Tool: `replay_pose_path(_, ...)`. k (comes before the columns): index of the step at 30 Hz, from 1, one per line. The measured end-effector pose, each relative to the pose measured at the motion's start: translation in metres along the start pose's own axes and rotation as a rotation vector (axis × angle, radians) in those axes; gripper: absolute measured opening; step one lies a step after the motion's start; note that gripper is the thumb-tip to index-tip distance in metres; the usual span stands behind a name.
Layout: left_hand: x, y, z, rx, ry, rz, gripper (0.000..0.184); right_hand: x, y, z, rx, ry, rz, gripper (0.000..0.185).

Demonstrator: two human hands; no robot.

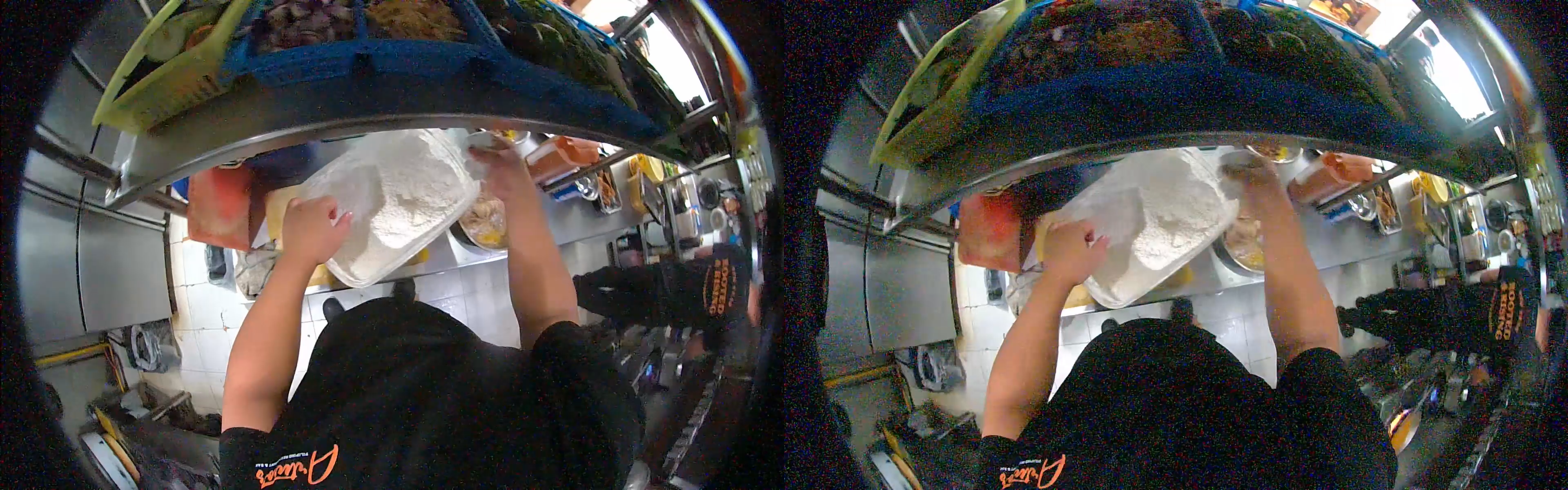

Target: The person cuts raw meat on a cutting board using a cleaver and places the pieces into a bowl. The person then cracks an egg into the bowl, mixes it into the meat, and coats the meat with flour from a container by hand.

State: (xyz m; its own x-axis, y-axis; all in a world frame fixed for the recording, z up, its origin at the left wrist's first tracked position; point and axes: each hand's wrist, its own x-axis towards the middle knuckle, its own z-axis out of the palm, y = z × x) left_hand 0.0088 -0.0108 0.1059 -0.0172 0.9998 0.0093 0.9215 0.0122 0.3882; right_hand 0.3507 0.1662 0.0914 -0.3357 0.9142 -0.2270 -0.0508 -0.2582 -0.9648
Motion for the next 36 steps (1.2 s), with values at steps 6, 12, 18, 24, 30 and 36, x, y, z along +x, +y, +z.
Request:
replay_pose_path(6,-0.001,0.001,0.003,-0.014,0.033,-0.007,0.032,-0.022,0.038,-0.067,-1.113,0.309,0.093,0.035)
replay_pose_path(12,-0.001,0.002,0.003,-0.029,0.029,-0.019,0.035,-0.036,0.112,-0.076,-1.487,0.290,-0.063,0.051)
replay_pose_path(18,-0.003,-0.001,0.004,0.004,0.008,-0.024,0.034,-0.022,0.120,-0.115,-1.452,0.224,0.047,0.058)
replay_pose_path(24,-0.006,-0.004,0.004,-0.006,0.042,0.003,0.034,-0.042,0.065,-0.044,-1.142,0.148,0.165,0.082)
replay_pose_path(30,-0.005,-0.007,0.007,-0.022,0.008,0.000,0.033,-0.040,0.069,-0.043,-1.250,0.373,0.014,0.044)
replay_pose_path(36,-0.007,-0.008,0.008,-0.049,0.112,0.030,0.031,-0.028,0.093,-0.158,-1.994,-0.278,-0.295,0.044)
